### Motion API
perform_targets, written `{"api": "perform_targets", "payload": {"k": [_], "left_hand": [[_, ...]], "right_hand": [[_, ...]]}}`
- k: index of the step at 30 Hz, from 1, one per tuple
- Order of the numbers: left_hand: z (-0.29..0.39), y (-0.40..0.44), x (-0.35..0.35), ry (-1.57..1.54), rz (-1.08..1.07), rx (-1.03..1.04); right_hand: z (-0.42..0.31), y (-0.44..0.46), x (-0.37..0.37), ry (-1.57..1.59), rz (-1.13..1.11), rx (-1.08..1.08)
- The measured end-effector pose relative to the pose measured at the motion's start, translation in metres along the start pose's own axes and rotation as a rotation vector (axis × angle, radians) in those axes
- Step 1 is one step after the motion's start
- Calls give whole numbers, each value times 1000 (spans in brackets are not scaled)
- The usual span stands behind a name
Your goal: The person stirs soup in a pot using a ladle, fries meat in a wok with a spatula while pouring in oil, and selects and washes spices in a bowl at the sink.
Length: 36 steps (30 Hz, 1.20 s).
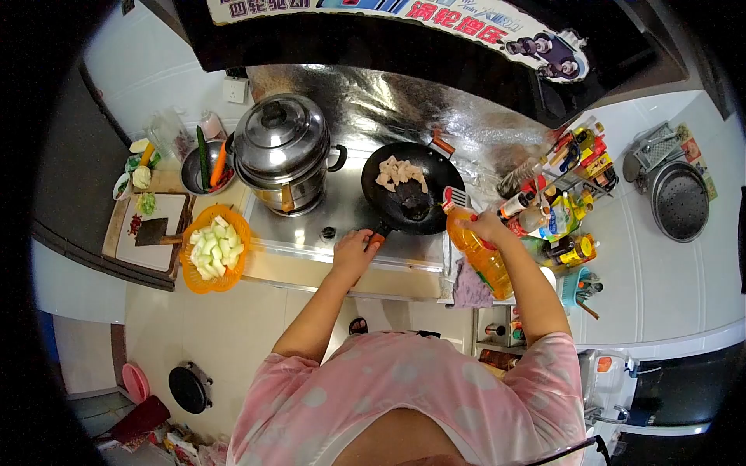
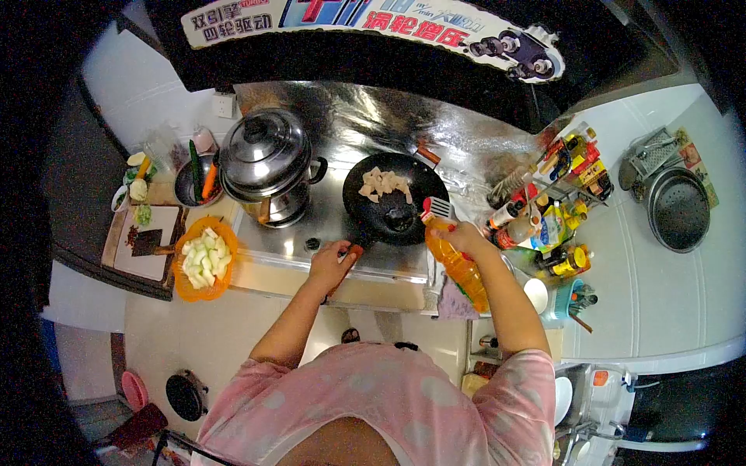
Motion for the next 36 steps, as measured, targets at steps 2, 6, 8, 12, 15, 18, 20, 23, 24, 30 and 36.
{"api": "perform_targets", "payload": {"k": [2, 6, 8, 12, 15, 18, 20, 23, 24, 30, 36], "left_hand": [[2, 0, -1, -14, -3, 1], [5, 1, -2, -20, -7, 7], [4, 2, -1, -16, 2, 23], [8, 1, -2, -27, 5, 35], [8, 2, -1, -5, 7, 67], [12, 1, 0, -12, 0, 71], [16, 0, -1, -29, -5, 65], [18, -1, 1, -31, 0, 71], [20, -1, 2, -28, 4, 76], [59, 7, 7, -185, -58, 145], [183, 14, 19, -256, -28, 536]], "right_hand": [[2, 2, 1, -11, 17, -10], [4, -1, 2, 4, 15, -7], [2, -6, 1, 26, -33, 13], [8, -3, 7, -28, -12, -4], [19, 4, 15, -79, 14, 1], [23, 3, 14, -18, 64, -3], [29, 5, 13, 65, 102, 14], [30, -5, 4, 269, 133, 94], [26, -13, -4, 300, 141, 103], [33, -56, -22, 929, 243, -30], [65, -132, -28, 1198, 382, -123]]}}
Point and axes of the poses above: each hand's wrist, its own y-axis towards the middle knuckle, its own x-axis out of the palm, z = x × y, the point moved 7 cm from there along y, towards the middle knuckle, and after that the axes turned 15 degrees about -y, right-handed, at the moved point
